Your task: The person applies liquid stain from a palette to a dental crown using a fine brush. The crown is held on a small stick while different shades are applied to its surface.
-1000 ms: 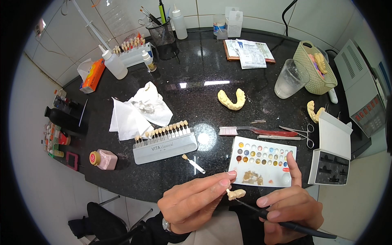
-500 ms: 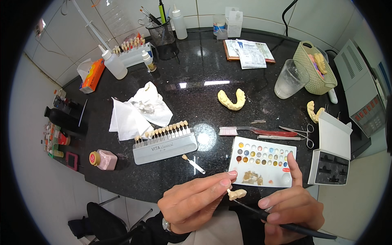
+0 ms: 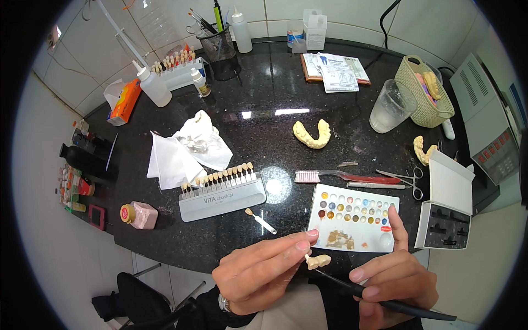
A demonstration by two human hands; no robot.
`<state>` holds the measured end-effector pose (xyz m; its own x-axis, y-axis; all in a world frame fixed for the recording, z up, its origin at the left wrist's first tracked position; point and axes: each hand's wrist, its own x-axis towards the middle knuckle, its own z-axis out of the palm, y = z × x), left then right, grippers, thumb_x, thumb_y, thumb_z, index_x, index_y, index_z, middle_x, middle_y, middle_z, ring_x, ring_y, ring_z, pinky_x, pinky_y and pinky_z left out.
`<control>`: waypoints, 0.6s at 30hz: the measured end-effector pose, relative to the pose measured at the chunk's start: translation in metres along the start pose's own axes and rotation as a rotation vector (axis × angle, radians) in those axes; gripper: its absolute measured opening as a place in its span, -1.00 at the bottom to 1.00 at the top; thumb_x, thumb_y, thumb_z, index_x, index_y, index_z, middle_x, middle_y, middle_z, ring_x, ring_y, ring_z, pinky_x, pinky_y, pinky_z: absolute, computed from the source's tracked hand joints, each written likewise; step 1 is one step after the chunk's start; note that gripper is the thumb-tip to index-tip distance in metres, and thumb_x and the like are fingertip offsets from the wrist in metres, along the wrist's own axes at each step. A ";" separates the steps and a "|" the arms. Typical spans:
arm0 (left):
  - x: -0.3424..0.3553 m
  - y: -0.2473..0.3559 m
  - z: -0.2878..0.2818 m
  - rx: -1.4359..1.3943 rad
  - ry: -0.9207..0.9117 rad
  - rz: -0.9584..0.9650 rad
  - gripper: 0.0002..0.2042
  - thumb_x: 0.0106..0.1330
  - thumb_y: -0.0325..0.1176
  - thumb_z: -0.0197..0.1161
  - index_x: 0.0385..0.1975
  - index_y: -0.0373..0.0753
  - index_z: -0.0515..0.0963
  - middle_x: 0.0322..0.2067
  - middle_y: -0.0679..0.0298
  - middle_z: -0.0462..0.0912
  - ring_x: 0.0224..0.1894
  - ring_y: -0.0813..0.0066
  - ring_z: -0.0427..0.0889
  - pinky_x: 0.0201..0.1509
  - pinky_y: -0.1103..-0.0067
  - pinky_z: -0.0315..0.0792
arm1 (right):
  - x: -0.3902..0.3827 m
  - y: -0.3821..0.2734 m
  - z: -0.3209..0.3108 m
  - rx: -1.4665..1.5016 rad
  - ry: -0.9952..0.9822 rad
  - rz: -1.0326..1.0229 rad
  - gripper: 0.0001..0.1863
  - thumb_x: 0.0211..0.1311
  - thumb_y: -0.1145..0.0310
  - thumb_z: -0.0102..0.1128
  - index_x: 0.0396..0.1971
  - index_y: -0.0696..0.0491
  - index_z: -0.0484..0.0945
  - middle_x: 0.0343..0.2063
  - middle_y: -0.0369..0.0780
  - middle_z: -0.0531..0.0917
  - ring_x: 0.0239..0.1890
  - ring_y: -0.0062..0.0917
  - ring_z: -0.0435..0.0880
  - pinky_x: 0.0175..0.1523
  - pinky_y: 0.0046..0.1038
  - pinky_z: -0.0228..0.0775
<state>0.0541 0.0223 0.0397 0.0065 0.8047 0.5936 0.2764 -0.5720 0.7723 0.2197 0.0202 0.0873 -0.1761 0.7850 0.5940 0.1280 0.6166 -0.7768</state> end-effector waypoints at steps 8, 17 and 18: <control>0.000 -0.001 0.003 -0.013 0.008 0.012 -0.84 0.03 -0.64 0.18 -0.36 -0.36 0.47 -0.43 -0.10 0.57 -0.41 0.25 0.62 -0.39 0.60 0.54 | 0.000 0.002 -0.001 -0.022 -0.008 0.005 -0.88 -0.07 0.57 0.10 -0.50 0.04 0.41 -0.62 -0.23 0.55 -0.44 -0.53 0.60 0.16 0.14 -0.15; -0.001 -0.001 0.001 0.002 0.013 0.019 -0.84 0.03 -0.64 0.18 -0.36 -0.36 0.47 -0.44 -0.10 0.57 -0.41 0.26 0.62 -0.41 0.62 0.53 | 0.001 -0.002 -0.001 -0.019 -0.010 0.021 -0.87 -0.10 0.60 0.08 -0.52 0.03 0.42 -0.62 -0.22 0.55 -0.44 -0.53 0.60 0.15 0.15 -0.16; -0.001 -0.002 0.002 -0.009 0.018 0.014 -0.78 -0.03 -0.66 0.21 -0.34 -0.36 0.49 -0.41 -0.06 0.58 -0.40 0.28 0.63 -0.41 0.63 0.53 | 0.001 -0.002 -0.002 -0.027 -0.016 0.029 -0.87 -0.10 0.60 0.08 -0.52 0.03 0.42 -0.62 -0.22 0.55 -0.44 -0.53 0.60 0.15 0.15 -0.16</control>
<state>0.0551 0.0227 0.0369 -0.0073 0.7935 0.6085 0.2681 -0.5847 0.7657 0.2209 0.0204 0.0897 -0.1872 0.8017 0.5676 0.1598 0.5950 -0.7877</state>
